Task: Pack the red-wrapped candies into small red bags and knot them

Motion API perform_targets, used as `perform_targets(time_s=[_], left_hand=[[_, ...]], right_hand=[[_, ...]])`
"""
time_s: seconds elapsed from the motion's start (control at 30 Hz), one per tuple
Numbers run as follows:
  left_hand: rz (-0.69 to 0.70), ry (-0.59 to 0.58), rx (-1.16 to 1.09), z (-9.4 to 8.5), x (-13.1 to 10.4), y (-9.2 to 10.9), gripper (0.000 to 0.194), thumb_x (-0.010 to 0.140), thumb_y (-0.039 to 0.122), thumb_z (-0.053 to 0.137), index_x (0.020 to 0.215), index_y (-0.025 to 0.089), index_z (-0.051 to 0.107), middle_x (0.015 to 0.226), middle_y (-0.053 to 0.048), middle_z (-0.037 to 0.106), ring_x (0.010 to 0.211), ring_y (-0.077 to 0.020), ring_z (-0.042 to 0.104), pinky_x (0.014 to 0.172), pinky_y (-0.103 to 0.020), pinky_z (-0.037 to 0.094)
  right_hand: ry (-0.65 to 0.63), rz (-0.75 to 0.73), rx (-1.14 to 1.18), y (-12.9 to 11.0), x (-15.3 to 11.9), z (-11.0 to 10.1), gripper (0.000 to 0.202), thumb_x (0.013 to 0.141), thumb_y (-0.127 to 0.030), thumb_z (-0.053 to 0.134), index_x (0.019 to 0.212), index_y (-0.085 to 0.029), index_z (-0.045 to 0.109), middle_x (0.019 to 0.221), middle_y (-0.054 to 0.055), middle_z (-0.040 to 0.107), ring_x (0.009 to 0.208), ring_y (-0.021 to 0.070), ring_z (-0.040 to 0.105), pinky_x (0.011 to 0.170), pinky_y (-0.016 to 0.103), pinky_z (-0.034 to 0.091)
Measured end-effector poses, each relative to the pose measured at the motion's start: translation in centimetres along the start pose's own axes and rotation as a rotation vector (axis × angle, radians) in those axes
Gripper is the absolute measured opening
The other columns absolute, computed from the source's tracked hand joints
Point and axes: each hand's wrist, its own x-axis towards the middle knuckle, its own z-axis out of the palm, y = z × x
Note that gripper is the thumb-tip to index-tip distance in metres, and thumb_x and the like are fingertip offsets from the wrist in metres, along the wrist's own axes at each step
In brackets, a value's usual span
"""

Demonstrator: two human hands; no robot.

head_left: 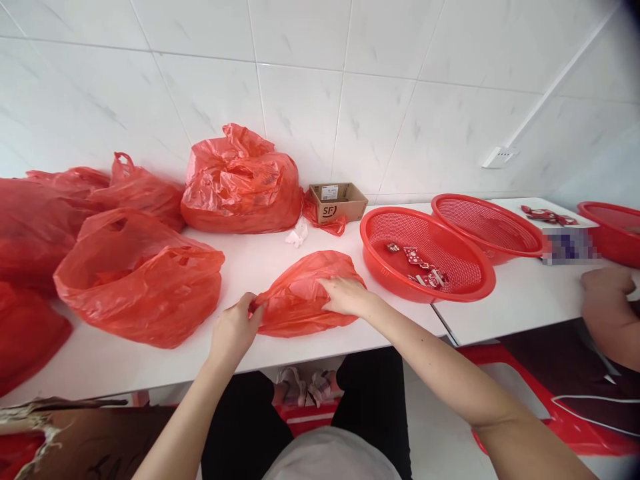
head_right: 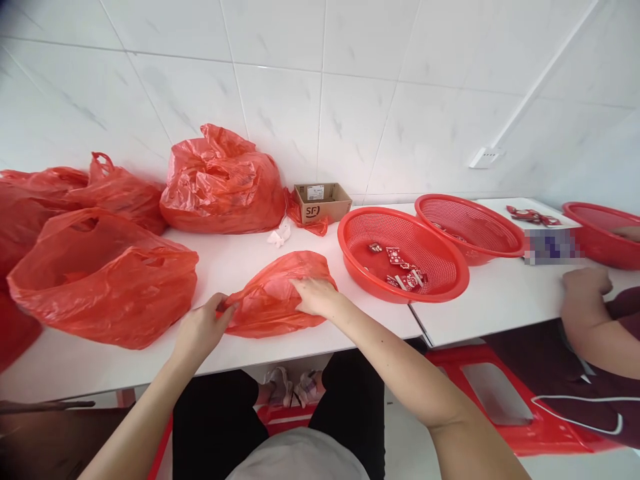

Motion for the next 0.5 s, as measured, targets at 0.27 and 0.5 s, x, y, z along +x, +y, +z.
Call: perform_targets(time_s=[0.27,0.5], left_hand=[[-0.144,-0.105,-0.499,-0.8,0.5,-0.3,0.04,0.082,0.053,0.043,0.074,0.017,0.059,0.046,0.007,0.033,0.041,-0.0109,0.038,0.047,-0.025,0.037],[-0.218,0.241,-0.566,-1.1,-0.1,-1.1,0.033,0.077,0.045,0.053,0.098,0.019,0.053,0.095,-0.008,0.061,0.079,-0.0186,0.061,0.068,-0.033,0.051]], right_hand=[[-0.087,-0.103,0.083,0.0,-0.6,1.6,0.085,0.075,-0.035,0.073,0.151,-0.03,0.035,0.15,0.011,0.043,0.137,0.0335,0.041,0.104,0.045,0.041],[-0.217,-0.079,0.154,1.6,-0.9,1.6,0.093,0.072,-0.024,0.067,0.155,-0.032,0.025,0.15,0.008,0.046,0.121,0.0284,0.058,0.092,0.035,0.049]])
